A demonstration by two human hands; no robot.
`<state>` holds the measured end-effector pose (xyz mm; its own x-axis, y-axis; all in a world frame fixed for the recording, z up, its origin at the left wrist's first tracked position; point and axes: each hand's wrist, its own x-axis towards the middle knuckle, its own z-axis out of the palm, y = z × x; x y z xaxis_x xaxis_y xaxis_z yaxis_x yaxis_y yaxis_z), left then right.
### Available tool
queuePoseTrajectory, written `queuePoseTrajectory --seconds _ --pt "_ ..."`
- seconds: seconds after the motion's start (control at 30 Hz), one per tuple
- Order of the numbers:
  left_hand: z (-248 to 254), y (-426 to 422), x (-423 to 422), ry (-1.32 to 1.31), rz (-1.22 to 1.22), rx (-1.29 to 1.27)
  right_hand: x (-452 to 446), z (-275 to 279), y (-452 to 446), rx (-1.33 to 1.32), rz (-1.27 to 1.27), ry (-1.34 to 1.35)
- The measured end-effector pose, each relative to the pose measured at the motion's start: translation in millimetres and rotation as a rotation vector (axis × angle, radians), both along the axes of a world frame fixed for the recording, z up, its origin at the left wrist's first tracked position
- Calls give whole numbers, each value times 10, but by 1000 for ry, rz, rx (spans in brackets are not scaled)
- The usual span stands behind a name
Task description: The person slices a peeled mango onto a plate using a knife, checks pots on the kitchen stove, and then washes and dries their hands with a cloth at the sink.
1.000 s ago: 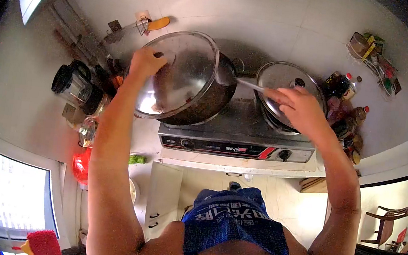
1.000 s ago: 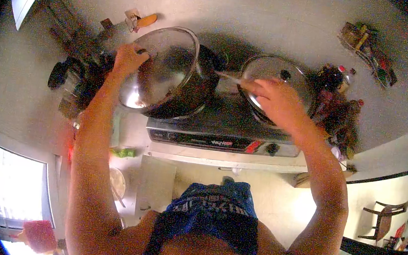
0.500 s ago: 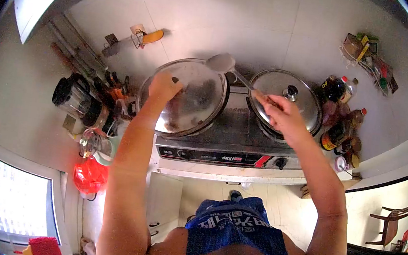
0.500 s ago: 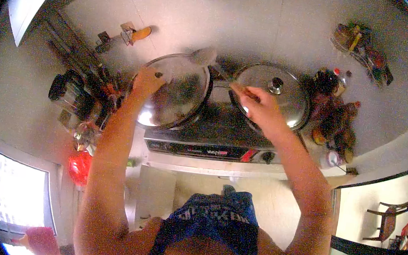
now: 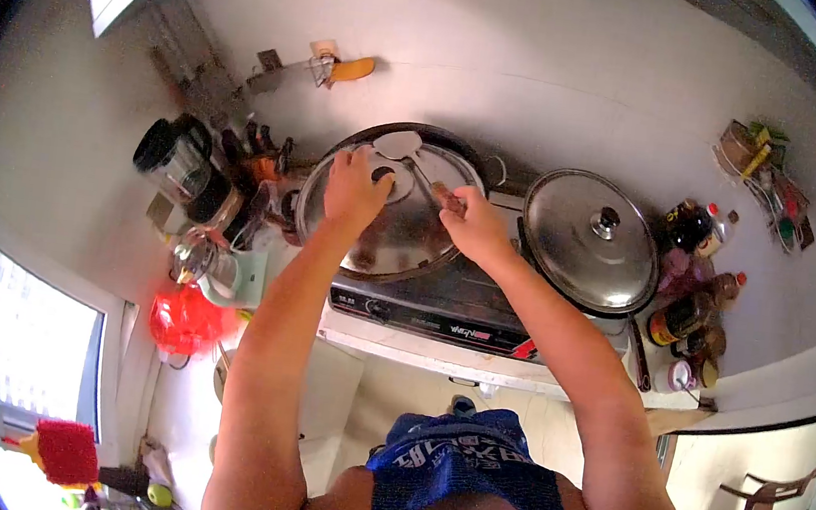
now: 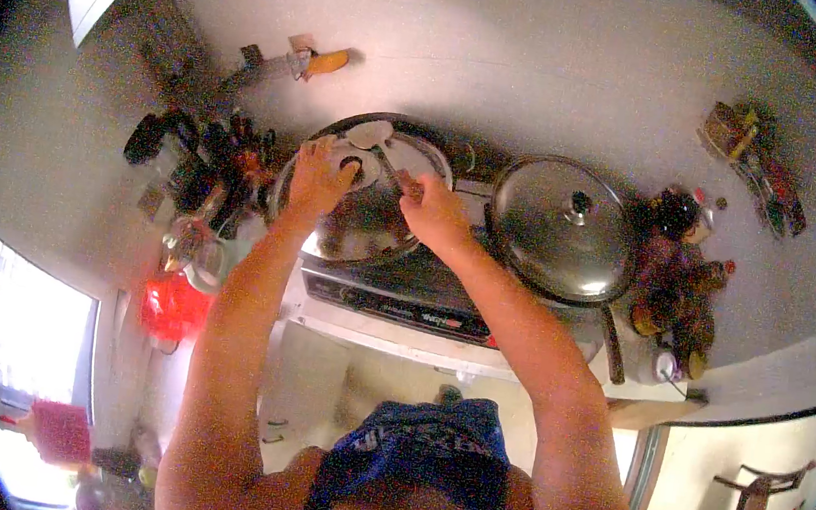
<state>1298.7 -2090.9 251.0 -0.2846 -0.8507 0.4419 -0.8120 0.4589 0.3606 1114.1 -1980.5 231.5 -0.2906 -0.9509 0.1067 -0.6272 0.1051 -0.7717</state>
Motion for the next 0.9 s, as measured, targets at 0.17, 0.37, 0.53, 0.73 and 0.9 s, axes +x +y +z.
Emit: queuePoseTrajectory --seconds 0.17,0.37,0.53,0.73,0.9 --pt "-55 655 421 211 -98 -86 143 -34 -54 -115 152 322" --pt "-258 1738 1145 391 -24 111 119 70 -43 -220 238 354" --pt "-787 2510 1747 512 180 358 84 46 -58 -537 208 383" --pt "-1482 3380 2353 729 328 544 367 192 706 -500 144 110" --pt "-1568 3911 2632 898 437 723 954 -474 1123 -86 447 344"
